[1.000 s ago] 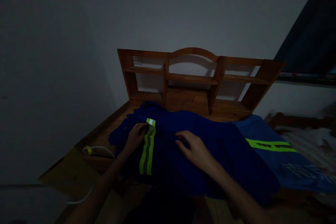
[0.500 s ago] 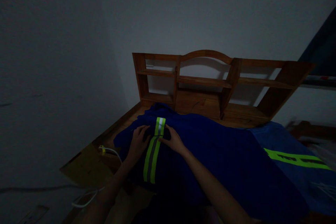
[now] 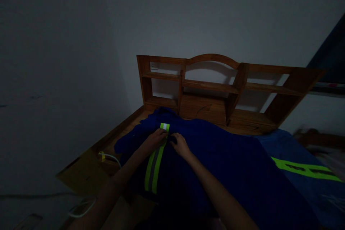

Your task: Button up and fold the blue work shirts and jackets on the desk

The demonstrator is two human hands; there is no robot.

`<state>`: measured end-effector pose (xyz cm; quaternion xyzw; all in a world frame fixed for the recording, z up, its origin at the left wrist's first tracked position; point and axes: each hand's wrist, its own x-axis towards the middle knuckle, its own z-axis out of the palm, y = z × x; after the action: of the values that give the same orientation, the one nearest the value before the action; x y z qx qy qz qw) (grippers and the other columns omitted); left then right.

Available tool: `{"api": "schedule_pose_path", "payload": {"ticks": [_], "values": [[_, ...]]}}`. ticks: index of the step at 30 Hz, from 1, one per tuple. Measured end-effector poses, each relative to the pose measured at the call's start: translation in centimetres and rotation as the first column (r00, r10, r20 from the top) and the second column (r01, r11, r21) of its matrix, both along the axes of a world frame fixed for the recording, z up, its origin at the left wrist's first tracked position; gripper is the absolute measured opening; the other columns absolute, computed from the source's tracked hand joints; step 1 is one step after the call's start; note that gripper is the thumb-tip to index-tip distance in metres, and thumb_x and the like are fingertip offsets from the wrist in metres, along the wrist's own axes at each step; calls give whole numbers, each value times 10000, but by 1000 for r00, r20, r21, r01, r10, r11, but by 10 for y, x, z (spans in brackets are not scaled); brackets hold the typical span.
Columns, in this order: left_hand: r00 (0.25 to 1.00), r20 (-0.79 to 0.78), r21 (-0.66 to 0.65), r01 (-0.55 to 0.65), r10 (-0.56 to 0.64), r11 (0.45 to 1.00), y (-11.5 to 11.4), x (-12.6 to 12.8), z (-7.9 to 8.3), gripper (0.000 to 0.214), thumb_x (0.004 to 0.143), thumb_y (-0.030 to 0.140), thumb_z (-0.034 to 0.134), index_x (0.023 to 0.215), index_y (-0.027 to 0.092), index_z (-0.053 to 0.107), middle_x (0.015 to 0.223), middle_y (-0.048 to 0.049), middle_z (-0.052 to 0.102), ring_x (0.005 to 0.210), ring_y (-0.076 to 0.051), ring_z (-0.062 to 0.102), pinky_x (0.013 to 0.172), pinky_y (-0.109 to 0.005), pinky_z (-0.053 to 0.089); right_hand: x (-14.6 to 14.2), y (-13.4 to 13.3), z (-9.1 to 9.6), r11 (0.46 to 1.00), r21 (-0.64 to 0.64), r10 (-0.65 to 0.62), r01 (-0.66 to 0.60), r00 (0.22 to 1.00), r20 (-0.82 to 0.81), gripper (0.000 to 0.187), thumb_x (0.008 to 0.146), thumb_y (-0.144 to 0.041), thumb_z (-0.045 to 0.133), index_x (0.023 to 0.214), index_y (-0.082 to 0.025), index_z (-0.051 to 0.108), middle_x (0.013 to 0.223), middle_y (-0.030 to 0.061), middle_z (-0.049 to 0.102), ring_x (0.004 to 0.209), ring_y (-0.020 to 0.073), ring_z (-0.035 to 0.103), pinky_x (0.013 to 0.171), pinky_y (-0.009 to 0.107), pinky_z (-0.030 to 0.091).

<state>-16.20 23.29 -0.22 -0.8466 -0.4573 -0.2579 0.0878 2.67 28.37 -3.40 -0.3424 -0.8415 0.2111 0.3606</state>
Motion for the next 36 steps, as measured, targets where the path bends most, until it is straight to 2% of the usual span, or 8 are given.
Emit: {"api": "schedule_pose_path", "payload": {"ticks": [3, 6, 10, 15, 18, 21, 25, 36], "values": [[992, 124, 98, -14, 2, 995, 5, 0, -4, 459, 859, 110, 456, 1305, 210, 423, 1330, -115, 406, 1264, -226, 364, 1016, -413, 390, 4, 9, 5, 998, 26, 61, -63, 997, 57, 269, 745, -183, 676, 1012, -186, 639, 1025, 64, 617, 996, 189, 557, 904, 320, 426], [975, 204, 130, -115, 87, 985, 6, -3, -11, 470, 865, 89, 427, 1316, 220, 411, 1342, -103, 407, 1295, -222, 335, 1041, -444, 365, 7, 14, 6, 996, 36, 79, -79, 997, -11, 211, 762, -204, 672, 972, -203, 666, 980, 45, 635, 949, 171, 577, 870, 291, 438], [992, 59, 140, -123, 116, 982, 5, -1, -11, 333, 840, 120, 509, 1150, 228, 561, 1216, -81, 523, 1221, -238, 413, 1005, -453, 379, 10, 15, 3, 995, -7, 95, -97, 988, -119, 152, 812, -179, 596, 912, -231, 699, 954, 21, 659, 919, 151, 601, 855, 270, 445], [983, -111, 98, -135, 145, 986, 11, 13, 4, 167, 864, 181, 515, 952, 242, 642, 946, -43, 612, 1006, -207, 522, 1017, -487, 302, 11, 17, 5, 991, -112, 50, -69, 985, -163, 181, 819, -191, 558, 905, -234, 711, 916, 12, 681, 854, 153, 622, 792, 264, 468], [983, -116, 77, -133, 142, 988, 19, 15, 1, 180, 882, 197, 487, 938, 232, 654, 887, -45, 603, 919, -184, 542, 982, -442, 342, 13, 17, 7, 988, -153, -8, -20, 984, -175, 159, 807, -212, 573, 874, -229, 715, 887, 9, 689, 806, 154, 628, 748, 259, 474], [990, -45, 59, -131, 134, 990, 24, 11, -11, 198, 882, 230, 495, 996, 222, 656, 909, -63, 592, 901, -177, 555, 866, -352, 433, 13, 18, 7, 986, -169, -30, -1, 982, -186, 139, 801, -226, 587, 854, -226, 716, 868, 8, 695, 787, 154, 633, 724, 252, 474], [992, 45, 15, -121, 120, 993, 27, 8, -24, 224, 902, 257, 467, 1014, 225, 658, 945, -61, 590, 869, -150, 582, 777, -265, 481, 13, 19, 7, 981, -195, -50, 10, 979, -198, 132, 798, -236, 595, 852, -221, 715, 857, 9, 699, 776, 156, 640, 708, 248, 476], [976, 36, 16, -215, 214, 977, 20, 14, -26, 259, 928, 299, 420, 1090, 224, 608, 1033, -54, 573, 807, -120, 617, 613, -187, 484, 16, 15, 10, 973, -232, -47, -8, 972, -232, 144, 801, -290, 610, 846, -202, 715, 849, 20, 699, 767, 163, 644, 683, 243, 473]]}}
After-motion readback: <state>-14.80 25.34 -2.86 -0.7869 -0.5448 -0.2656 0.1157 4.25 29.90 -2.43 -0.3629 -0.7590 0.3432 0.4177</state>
